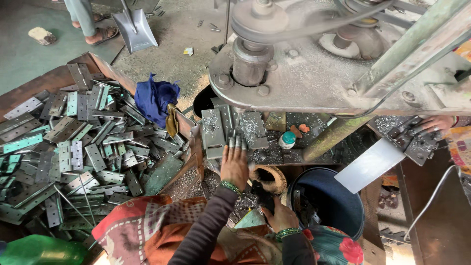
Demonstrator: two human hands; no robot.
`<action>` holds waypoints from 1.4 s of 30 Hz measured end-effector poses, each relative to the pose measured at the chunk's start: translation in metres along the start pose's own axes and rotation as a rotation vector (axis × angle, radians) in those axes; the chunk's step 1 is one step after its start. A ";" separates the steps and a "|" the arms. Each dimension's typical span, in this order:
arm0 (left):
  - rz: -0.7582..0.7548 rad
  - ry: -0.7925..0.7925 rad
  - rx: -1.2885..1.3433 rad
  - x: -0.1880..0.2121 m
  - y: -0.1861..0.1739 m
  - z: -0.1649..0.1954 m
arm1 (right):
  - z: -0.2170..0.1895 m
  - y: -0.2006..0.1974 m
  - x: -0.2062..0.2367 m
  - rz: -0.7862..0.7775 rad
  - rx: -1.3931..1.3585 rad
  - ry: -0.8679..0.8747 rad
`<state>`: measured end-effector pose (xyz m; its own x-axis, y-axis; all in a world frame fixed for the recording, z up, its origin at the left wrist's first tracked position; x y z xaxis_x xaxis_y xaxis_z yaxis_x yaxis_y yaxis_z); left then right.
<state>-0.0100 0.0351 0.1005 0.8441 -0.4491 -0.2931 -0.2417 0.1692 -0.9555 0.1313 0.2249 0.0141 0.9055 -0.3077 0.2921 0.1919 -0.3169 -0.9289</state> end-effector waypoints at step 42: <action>0.129 -0.329 0.248 0.011 0.010 -0.029 | -0.002 0.017 -0.013 -0.127 0.111 0.012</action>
<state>-0.0172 0.0071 0.0867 0.9319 -0.1133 -0.3445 -0.2667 0.4294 -0.8628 0.1222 0.2218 -0.0051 0.8671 -0.2823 0.4105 0.3455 -0.2529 -0.9037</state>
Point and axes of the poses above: each hand's wrist, its own x-axis away from the middle knuckle, its own y-axis out of the palm, z = x × y, the point moved 1 cm from there along -x, towards the middle knuckle, and after that the axes turned 7 degrees about y, right-handed, at the moved point
